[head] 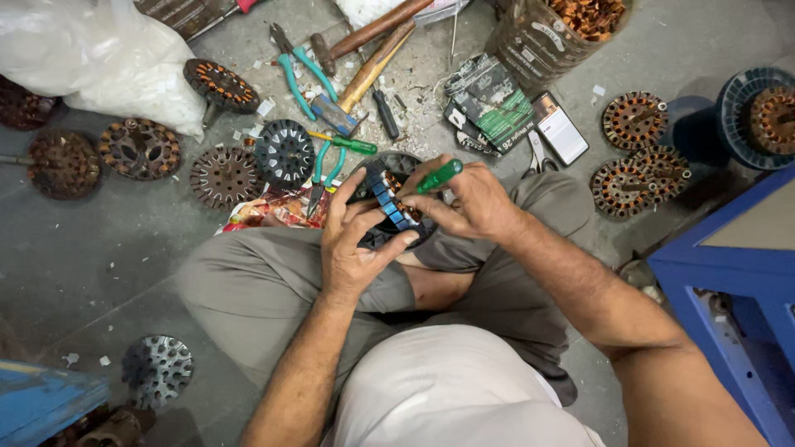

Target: The person is repairing an electric motor stator by inserting small white insulating pieces into the slots of the copper windings. They use a green screwdriver to push the pieces into place and rotate the stator to access different slots.

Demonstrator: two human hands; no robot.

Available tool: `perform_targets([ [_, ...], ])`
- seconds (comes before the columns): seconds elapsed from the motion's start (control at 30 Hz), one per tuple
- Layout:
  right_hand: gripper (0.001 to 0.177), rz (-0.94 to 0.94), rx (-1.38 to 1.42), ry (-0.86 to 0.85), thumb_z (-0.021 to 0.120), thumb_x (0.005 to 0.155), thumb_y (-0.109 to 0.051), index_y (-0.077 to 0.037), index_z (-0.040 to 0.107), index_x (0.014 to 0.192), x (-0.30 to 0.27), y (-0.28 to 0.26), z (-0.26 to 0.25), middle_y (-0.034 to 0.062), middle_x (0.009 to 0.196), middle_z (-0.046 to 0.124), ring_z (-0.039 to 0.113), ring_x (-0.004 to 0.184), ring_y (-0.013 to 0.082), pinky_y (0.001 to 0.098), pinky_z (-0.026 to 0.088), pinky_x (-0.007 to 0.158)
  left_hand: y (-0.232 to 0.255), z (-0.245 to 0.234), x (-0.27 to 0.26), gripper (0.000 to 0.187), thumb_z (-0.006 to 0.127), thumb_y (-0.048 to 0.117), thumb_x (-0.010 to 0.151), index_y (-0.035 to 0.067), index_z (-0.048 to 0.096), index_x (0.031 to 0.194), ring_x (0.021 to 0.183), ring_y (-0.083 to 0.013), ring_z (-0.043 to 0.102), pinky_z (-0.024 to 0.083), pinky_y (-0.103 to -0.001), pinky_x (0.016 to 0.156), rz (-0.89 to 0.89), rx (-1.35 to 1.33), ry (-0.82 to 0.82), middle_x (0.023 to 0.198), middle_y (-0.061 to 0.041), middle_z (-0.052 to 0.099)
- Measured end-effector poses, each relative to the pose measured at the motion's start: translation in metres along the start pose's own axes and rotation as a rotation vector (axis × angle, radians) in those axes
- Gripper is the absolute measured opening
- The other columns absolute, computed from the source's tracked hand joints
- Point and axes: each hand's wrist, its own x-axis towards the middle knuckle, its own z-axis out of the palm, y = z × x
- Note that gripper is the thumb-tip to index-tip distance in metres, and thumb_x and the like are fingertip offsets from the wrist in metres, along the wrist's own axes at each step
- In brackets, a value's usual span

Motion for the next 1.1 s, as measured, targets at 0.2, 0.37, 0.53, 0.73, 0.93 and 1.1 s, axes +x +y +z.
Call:
perform_targets([
  [0.2, 0.027, 0.428, 0.198, 0.121, 0.070, 0.102, -0.017, -0.004, 0.054, 0.120, -0.011, 0.021, -0.022, 0.0142, 0.102, 0.075, 0.079, 0.089, 0.0249, 0.0339, 0.067, 0.077, 0.001, -0.004, 0.003, 0.046, 0.097, 0.020, 0.075, 0.007, 0.067, 0.108, 0.137, -0.0327, 0.058, 0.052, -0.044, 0.113, 0.030, 0.076, -0.002, 0.143, -0.018, 0.059],
  [0.37, 0.036, 0.637, -0.365, -0.225, 0.071, 0.089, -0.015, -0.005, 0.054, 0.119, -0.039, 0.086, -0.027, 0.0195, 0.092, 0.076, 0.075, 0.084, 0.0377, 0.0492, 0.057, 0.071, 0.003, -0.004, 0.004, 0.062, 0.099, 0.025, 0.071, 0.007, 0.058, 0.113, 0.139, -0.0359, 0.055, 0.050, -0.046, 0.115, 0.005, 0.097, 0.015, 0.146, -0.020, 0.055],
  [0.53, 0.057, 0.841, -0.599, -0.528, 0.065, 0.082, -0.016, -0.005, 0.047, 0.135, -0.075, 0.161, -0.002, 0.0250, 0.091, 0.073, 0.070, 0.084, 0.0454, 0.0569, 0.054, 0.071, -0.001, 0.001, 0.009, 0.089, 0.099, 0.030, 0.075, 0.005, 0.041, 0.138, 0.136, -0.0328, 0.059, 0.059, -0.039, 0.108, -0.066, -0.104, -0.011, 0.159, -0.022, 0.042],
  [0.73, 0.021, 0.863, -0.706, -0.635, 0.055, 0.103, -0.022, -0.012, 0.065, 0.118, -0.092, 0.203, 0.021, 0.0205, 0.098, 0.074, 0.073, 0.088, 0.0402, 0.0528, 0.059, 0.070, 0.004, -0.002, 0.016, 0.120, 0.100, 0.028, 0.067, 0.001, 0.028, 0.158, 0.140, -0.0338, 0.054, 0.057, -0.039, 0.104, -0.179, -0.048, -0.162, 0.162, -0.024, 0.038],
  [0.93, 0.021, 0.607, -0.761, -0.606, 0.061, 0.081, -0.024, -0.016, 0.074, 0.095, -0.099, 0.204, 0.032, 0.0135, 0.097, 0.074, 0.074, 0.085, 0.0356, 0.0487, 0.060, 0.065, 0.006, -0.001, 0.022, 0.117, 0.101, 0.024, 0.065, 0.005, 0.033, 0.158, 0.150, -0.0367, 0.046, 0.048, -0.045, 0.118, -0.087, 0.020, -0.133, 0.163, -0.021, 0.040],
  [1.1, 0.019, 0.523, -0.851, -0.728, 0.056, 0.094, -0.021, -0.014, 0.074, 0.096, -0.092, 0.209, 0.045, 0.0108, 0.095, 0.076, 0.076, 0.081, 0.0316, 0.0465, 0.061, 0.062, 0.007, -0.004, 0.021, 0.115, 0.100, 0.026, 0.066, 0.008, 0.033, 0.159, 0.153, -0.0405, 0.042, 0.041, -0.048, 0.125, -0.055, 0.008, -0.150, 0.164, -0.023, 0.037],
])
